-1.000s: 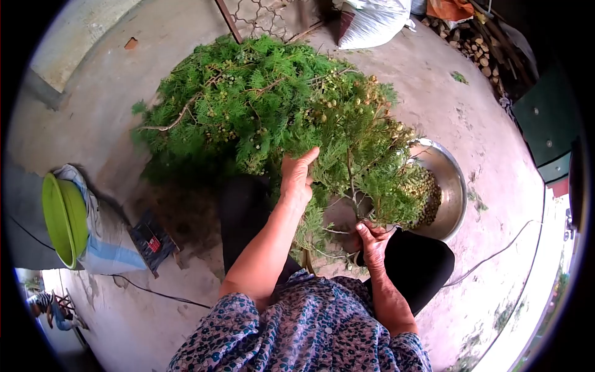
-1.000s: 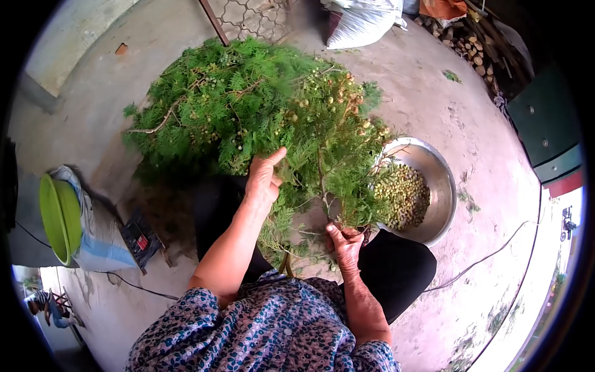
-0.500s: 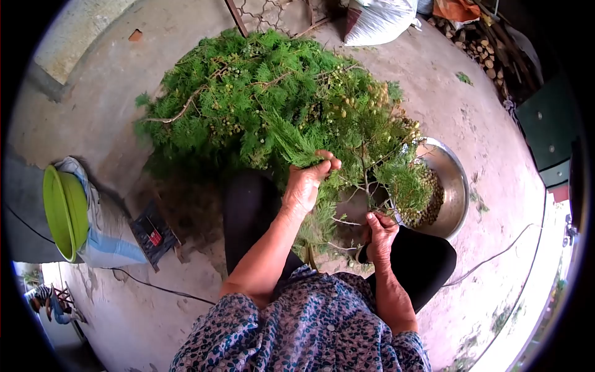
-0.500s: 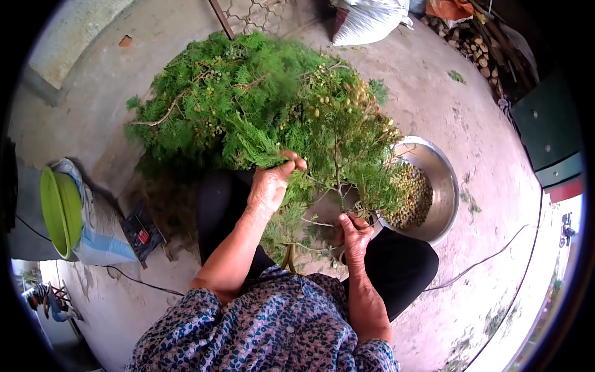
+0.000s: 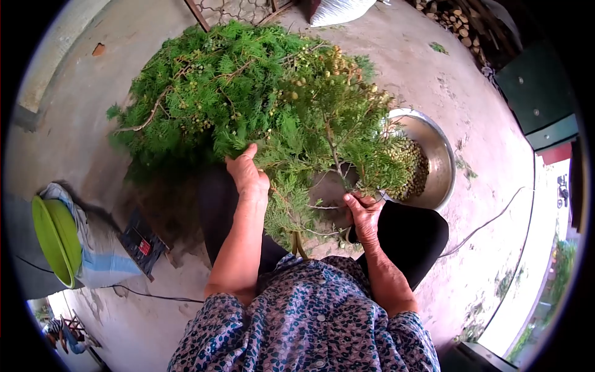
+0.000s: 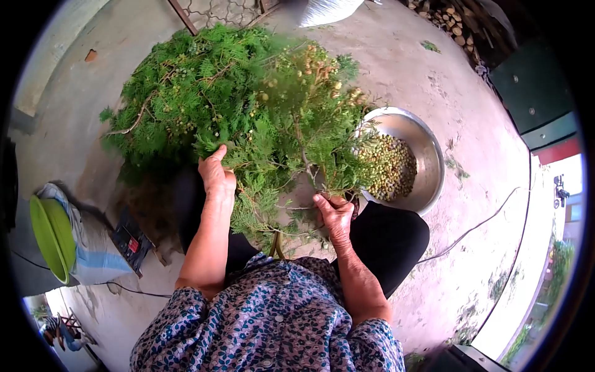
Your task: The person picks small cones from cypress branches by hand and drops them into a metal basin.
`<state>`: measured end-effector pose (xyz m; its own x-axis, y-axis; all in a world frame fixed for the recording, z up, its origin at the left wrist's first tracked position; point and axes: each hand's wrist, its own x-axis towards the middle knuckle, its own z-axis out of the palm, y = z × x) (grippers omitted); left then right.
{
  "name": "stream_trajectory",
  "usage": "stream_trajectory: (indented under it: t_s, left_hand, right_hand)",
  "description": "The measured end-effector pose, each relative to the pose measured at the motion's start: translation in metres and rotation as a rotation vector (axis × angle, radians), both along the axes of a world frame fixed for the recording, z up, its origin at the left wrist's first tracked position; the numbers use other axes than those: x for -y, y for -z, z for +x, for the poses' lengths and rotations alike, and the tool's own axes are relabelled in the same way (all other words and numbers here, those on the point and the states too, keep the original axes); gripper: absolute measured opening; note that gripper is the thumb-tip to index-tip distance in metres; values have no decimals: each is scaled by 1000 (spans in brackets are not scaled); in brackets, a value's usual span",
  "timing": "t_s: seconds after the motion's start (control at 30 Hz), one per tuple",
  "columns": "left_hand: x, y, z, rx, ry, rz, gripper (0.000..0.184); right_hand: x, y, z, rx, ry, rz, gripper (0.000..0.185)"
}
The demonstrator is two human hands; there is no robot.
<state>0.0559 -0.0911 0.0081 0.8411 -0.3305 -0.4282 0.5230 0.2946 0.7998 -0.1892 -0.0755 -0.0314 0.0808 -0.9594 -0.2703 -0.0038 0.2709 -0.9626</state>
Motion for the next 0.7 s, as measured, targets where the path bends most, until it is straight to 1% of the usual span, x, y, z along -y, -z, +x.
stream_trajectory:
  t_s: [0.07, 0.1, 0.17, 0.2, 0.23, 0.27, 0.3, 0.33, 0.37, 0.4, 0.47, 0.5, 0.53, 0.6, 0.67, 0.7]
  left_hand:
    - [1, 0, -2, 7, 3, 132, 49]
    - [1, 1, -4, 7, 11, 126, 49]
    - [0, 1, -10, 781, 9, 329, 38]
    - [-3, -1, -14, 782, 16, 324, 38]
    - [-8, -3, -17, 777, 250, 126, 30]
    - [-11, -9, -20, 759, 482, -71, 23]
    - [-10, -21, -32, 678, 549, -222, 13]
    - [-10, -25, -42, 622, 637, -241, 13]
    - [-8, -25, -47, 680, 711, -209, 13]
    - [-6, -24, -51, 736, 786, -176, 13]
    - [0, -18, -55, 685, 839, -195, 15]
    - [3, -15, -57, 639, 881, -220, 17]
    - [6, -14, -59, 637, 884, -217, 17]
    - [13, -14, -61, 624, 912, -177, 23]
    - [19, -12, -64, 627, 970, -170, 34]
    - [22, -8, -65, 702, 955, -123, 36]
  right_hand:
    - [-1, 2, -2, -63, -25, -1, 26]
    - [-1, 7, -2, -59, -26, -24, 32]
    - [-1, 7, -2, -106, -47, -48, 28]
    - [-2, 4, -1, -127, -51, -59, 26]
    - [-3, 1, 0, -113, -48, -35, 20]
    - [-4, -2, 0, -113, -42, -31, 20]
    - [-4, -4, 1, -100, -50, -61, 18]
    - [-4, -5, 2, -85, -60, -92, 16]
    - [-4, 0, 2, -58, -53, -141, 18]
    - [-3, 4, 1, -58, -49, -135, 18]
    - [-2, 8, -4, -171, -146, -158, 21]
    - [-2, 6, -3, -173, -160, -83, 26]
    - [-4, 8, -3, -173, -158, -78, 26]
    - [-5, 8, 1, -163, -160, -122, 28]
    - [-8, 10, 0, -140, -201, -101, 23]
    - [-11, 16, 1, -107, -199, -114, 20]
